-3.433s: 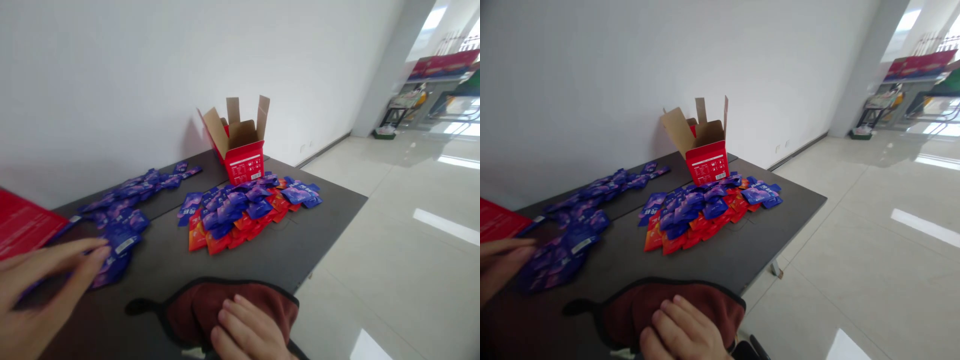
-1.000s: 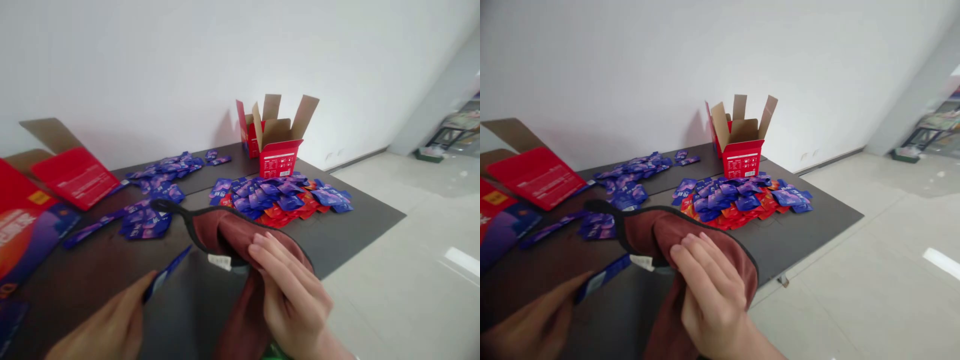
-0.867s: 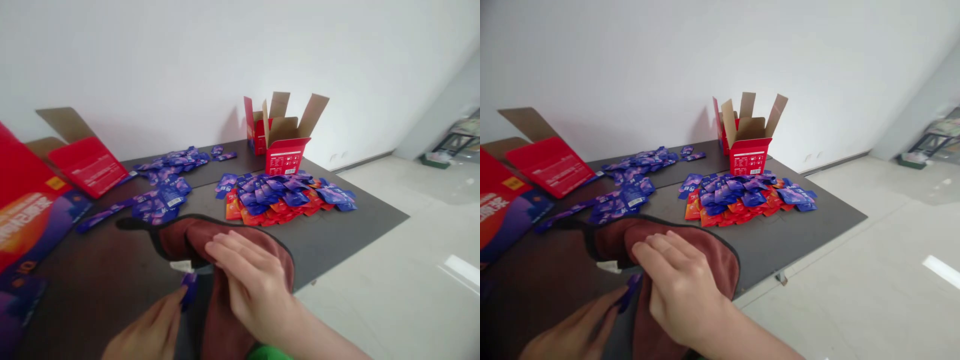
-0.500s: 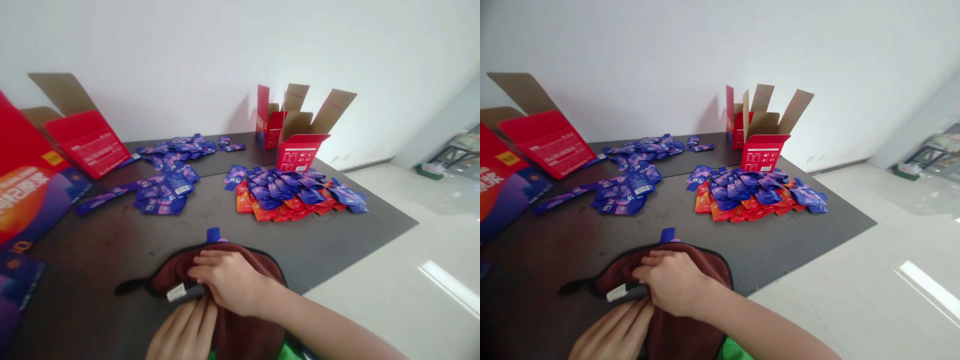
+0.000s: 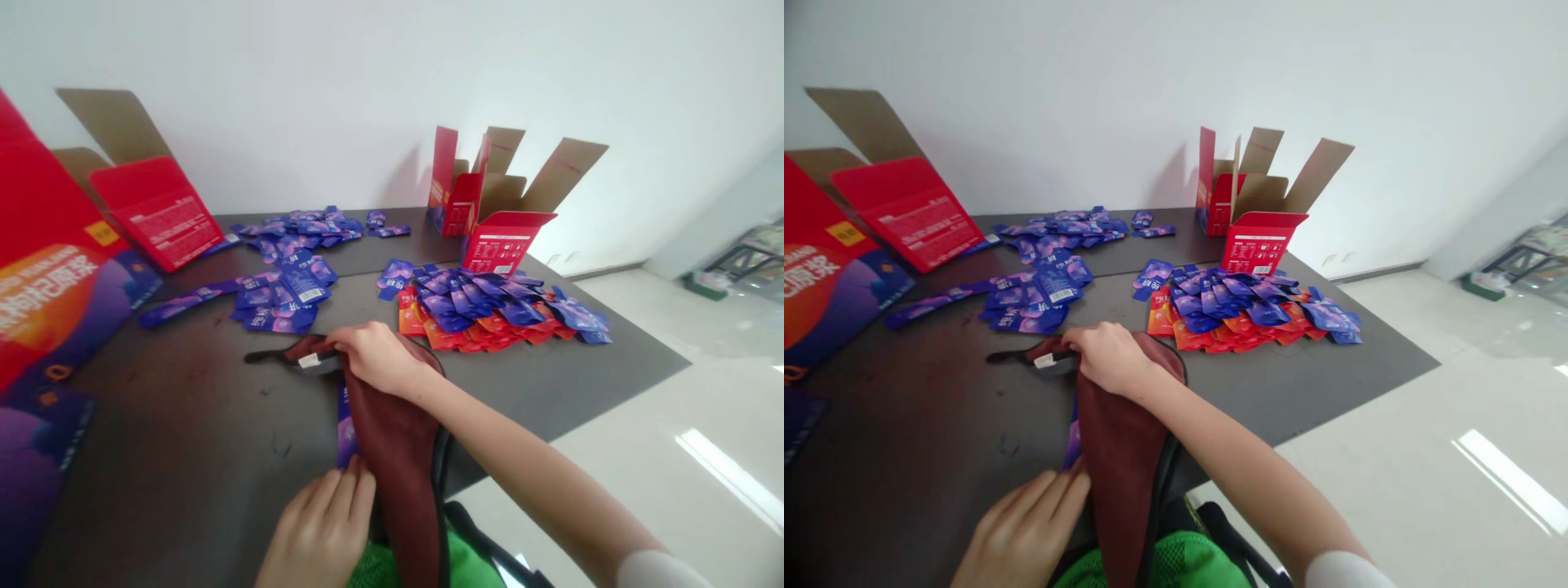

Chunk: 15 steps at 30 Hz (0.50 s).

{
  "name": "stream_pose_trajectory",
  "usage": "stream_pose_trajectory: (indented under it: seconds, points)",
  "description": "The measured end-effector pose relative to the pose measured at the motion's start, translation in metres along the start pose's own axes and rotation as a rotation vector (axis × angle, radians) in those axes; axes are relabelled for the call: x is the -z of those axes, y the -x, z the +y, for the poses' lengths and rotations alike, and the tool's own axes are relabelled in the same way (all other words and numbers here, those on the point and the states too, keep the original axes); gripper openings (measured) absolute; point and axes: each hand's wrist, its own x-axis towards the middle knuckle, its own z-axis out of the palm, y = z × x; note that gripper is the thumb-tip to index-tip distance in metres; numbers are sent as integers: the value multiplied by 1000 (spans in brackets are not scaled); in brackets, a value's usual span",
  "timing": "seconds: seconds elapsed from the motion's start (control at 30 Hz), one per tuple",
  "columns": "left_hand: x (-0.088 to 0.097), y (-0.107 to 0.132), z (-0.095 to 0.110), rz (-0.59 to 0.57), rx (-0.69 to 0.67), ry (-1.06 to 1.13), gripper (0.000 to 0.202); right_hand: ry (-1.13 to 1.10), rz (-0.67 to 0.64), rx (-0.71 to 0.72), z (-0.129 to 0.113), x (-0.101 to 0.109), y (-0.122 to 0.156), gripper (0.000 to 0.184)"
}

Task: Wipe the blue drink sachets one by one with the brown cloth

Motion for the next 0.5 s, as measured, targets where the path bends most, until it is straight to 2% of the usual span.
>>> stream_pose_trajectory:
  seconds: [0.1,0.17,0.23,0.33,0.4,0.5]
  points:
    - [0,0,1,27,-2,3,40,-192,164,62,-24,30,35,24]
    - [-1,1,2,55,-1,0,40,-258,190,100,-38,38,57,26]
    - [-2,3,5,48,5,0,40,-206,96,118,-45,31,70,29]
    - [-6,5,5,64,0,17,39,-37,-83,104,-43,3,70,26]
    - [-9,7,2,114,-19,49,37,46,-94,94,-38,-12,67,29]
    - [-14,10,-3,161,-54,95,31,81,-105,150,-34,-18,69,41]
